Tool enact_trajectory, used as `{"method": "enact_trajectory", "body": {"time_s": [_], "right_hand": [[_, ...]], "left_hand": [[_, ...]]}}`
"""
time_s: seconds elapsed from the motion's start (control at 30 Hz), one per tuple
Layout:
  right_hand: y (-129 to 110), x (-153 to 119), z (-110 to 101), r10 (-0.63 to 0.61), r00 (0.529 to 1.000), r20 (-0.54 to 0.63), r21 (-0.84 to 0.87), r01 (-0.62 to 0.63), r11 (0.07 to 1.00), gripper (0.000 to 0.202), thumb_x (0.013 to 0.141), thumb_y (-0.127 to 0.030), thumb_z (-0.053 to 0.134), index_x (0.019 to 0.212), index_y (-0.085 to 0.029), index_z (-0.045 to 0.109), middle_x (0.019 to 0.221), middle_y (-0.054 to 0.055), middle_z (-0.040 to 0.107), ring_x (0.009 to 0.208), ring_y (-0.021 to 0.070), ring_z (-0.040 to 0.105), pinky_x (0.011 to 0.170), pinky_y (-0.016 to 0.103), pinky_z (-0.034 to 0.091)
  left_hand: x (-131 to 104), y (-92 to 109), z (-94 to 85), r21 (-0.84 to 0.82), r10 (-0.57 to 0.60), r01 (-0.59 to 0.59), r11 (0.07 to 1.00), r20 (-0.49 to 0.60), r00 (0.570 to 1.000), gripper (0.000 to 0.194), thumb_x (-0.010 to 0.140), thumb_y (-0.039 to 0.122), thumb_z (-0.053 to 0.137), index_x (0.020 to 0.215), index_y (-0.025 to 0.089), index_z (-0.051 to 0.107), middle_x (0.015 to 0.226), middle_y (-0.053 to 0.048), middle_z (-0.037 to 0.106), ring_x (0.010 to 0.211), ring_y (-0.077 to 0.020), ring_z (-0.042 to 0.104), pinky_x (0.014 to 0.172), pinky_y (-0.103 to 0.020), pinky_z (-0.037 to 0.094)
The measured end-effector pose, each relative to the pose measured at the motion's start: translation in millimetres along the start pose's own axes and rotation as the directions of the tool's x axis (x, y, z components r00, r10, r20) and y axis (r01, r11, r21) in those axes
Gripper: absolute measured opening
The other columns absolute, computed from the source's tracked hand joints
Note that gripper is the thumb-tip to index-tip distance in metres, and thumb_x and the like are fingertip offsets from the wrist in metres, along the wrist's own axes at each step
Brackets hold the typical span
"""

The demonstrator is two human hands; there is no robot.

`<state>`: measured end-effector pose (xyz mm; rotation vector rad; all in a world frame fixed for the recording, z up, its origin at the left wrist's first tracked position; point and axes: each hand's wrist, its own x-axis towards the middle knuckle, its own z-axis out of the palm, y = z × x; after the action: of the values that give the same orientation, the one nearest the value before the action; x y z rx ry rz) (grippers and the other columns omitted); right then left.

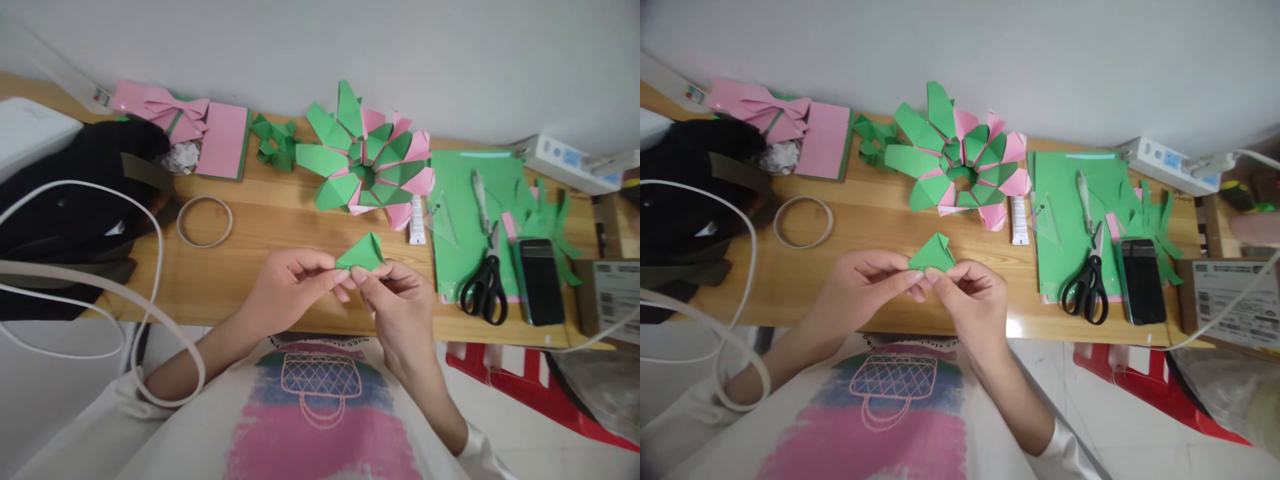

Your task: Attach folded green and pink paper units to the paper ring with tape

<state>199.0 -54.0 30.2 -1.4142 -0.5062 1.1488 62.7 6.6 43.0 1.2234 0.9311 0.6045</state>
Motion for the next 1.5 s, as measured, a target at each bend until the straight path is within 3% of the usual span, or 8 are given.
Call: {"method": "enact_trajectory", "body": {"time_s": [0.2,0.4,0.77,0.93,1.07,1.2,1.37,1.5], "right_hand": [[1.6,0.1,1.0,-0.018,1.0,-0.001,0.007,0.018,1.0,0.02,0.067,-0.025,0.08,0.059,-0.019,0.063,0.055,-0.004,0.065,0.049,0.0064,0.051,0.044,0.018,0.033],[0.2,3.7,-0.5,-0.128,0.992,0.023,-0.166,0.13,0.978,0.021,0.071,-0.024,0.077,0.058,-0.018,0.062,0.048,-0.007,0.052,0.044,0.0043,0.038,0.044,0.019,0.031],[48.5,29.9,32.3,-0.034,0.987,0.158,-0.205,0.066,0.976,0.033,0.073,-0.041,0.069,0.054,-0.019,0.055,0.047,-0.005,0.05,0.046,0.0083,0.042,0.049,0.022,0.038],[55.7,41.4,42.3,-0.007,0.975,0.221,-0.296,0.074,0.952,0.04,0.073,-0.048,0.07,0.051,-0.018,0.054,0.042,-0.006,0.043,0.041,0.0072,0.035,0.042,0.021,0.03],[55.6,48.3,40.4,0.033,0.975,0.219,-0.379,0.054,0.924,0.046,0.076,-0.053,0.067,0.051,-0.019,0.05,0.039,-0.007,0.041,0.037,0.0066,0.032,0.039,0.021,0.026],[58.6,51.0,37.6,0.056,0.976,0.209,-0.472,0.05,0.88,0.045,0.079,-0.056,0.062,0.056,-0.018,0.055,0.038,-0.006,0.042,0.034,0.0078,0.032,0.037,0.022,0.023],[54.8,47.8,34.4,-0.029,0.975,0.222,-0.582,0.156,0.798,0.039,0.078,-0.051,0.064,0.062,-0.017,0.065,0.044,-0.003,0.049,0.041,0.0103,0.04,0.042,0.024,0.027],[37.6,34.6,30.6,-0.142,0.969,0.201,-0.638,0.24,0.732,0.032,0.08,-0.044,0.065,0.062,-0.017,0.067,0.054,0.0,0.055,0.051,0.0119,0.045,0.051,0.026,0.034]], "left_hand": [[-1.0,0.1,5.3,0.047,-0.011,0.013,0.999,-0.048,0.999,0.016,0.081,0.015,0.06,0.067,0.02,0.069,0.069,0.002,0.075,0.063,-0.0118,0.069,0.064,-0.022,0.057],[2.5,-3.8,3.0,0.143,0.018,-0.014,0.99,-0.031,0.999,0.016,0.082,0.022,0.06,0.068,0.019,0.067,0.07,0.001,0.075,0.07,-0.0135,0.07,0.068,-0.022,0.054],[6.2,-56.0,-21.7,0.274,0.003,0.051,0.96,-0.194,0.981,0.023,0.086,0.03,0.046,0.066,0.019,0.052,0.069,-0.002,0.069,0.069,-0.0159,0.066,0.069,-0.027,0.051],[6.5,-58.7,-38.9,0.383,0.038,0.056,0.922,-0.233,0.972,0.027,0.087,0.028,0.048,0.062,0.019,0.053,0.064,-0.002,0.069,0.063,-0.0161,0.066,0.064,-0.026,0.049],[-4.3,-52.2,-59.7,0.525,0.048,0.109,0.844,-0.276,0.96,0.026,0.086,0.029,0.055,0.061,0.019,0.057,0.061,-0.001,0.068,0.061,-0.0179,0.063,0.061,-0.028,0.045],[-14.9,-53.2,-86.1,0.638,0.124,0.195,0.745,-0.419,0.9,0.019,0.09,0.026,0.048,0.084,0.018,0.064,0.091,-0.011,0.071,0.087,-0.0272,0.064,0.079,-0.039,0.046],[-11.7,-56.4,-111.8,0.837,0.319,0.332,0.435,-0.488,0.813,0.017,0.087,0.026,0.052,0.087,0.015,0.065,0.096,-0.018,0.065,0.098,-0.038,0.059,0.083,-0.051,0.046],[-15.6,-47.5,-108.8,0.775,0.294,0.145,0.615,-0.395,0.87,0.015,0.087,0.022,0.051,0.082,0.017,0.064,0.086,-0.008,0.068,0.085,-0.0259,0.063,0.077,-0.039,0.05]]}}
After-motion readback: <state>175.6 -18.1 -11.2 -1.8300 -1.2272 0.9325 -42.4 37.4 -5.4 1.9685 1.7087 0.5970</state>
